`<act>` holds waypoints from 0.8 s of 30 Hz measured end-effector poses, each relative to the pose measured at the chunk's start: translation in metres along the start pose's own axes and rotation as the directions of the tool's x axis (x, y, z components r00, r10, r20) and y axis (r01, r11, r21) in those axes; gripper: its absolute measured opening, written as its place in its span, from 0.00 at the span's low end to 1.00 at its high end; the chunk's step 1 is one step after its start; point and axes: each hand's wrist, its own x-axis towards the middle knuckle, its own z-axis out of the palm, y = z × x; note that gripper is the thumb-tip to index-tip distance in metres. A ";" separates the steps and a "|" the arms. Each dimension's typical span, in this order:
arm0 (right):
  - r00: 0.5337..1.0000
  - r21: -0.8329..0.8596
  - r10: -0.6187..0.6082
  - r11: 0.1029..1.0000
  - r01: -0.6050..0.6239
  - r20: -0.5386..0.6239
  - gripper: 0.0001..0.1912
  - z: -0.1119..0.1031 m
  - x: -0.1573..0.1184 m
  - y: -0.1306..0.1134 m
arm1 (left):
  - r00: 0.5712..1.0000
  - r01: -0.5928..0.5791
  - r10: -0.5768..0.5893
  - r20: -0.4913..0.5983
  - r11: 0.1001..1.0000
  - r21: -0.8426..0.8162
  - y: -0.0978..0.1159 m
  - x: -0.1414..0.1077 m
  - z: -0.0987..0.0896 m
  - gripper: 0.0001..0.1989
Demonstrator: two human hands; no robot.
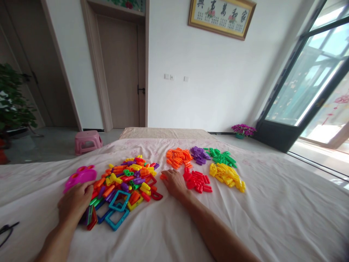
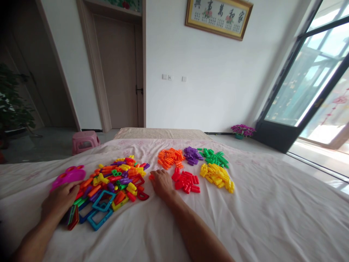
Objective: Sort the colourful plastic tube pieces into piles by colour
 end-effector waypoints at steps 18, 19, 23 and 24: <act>0.892 0.488 0.217 0.873 0.004 -0.396 0.23 0.025 0.027 0.047 | 0.999 0.036 -0.035 0.032 0.999 -0.015 0.003 0.001 -0.001 0.27; 0.907 0.477 0.189 0.879 0.016 -0.377 0.22 0.026 0.025 0.043 | 0.999 0.033 -0.033 0.027 0.999 -0.014 0.003 0.000 -0.002 0.27; 0.965 0.412 0.048 0.909 0.066 -0.259 0.21 0.022 0.015 0.022 | 1.000 0.020 -0.020 0.010 1.000 -0.023 0.004 -0.002 -0.003 0.26; 0.974 0.389 0.004 0.917 0.086 -0.225 0.21 0.020 0.012 0.017 | 1.000 0.015 -0.015 0.007 1.000 -0.027 0.004 -0.002 -0.003 0.26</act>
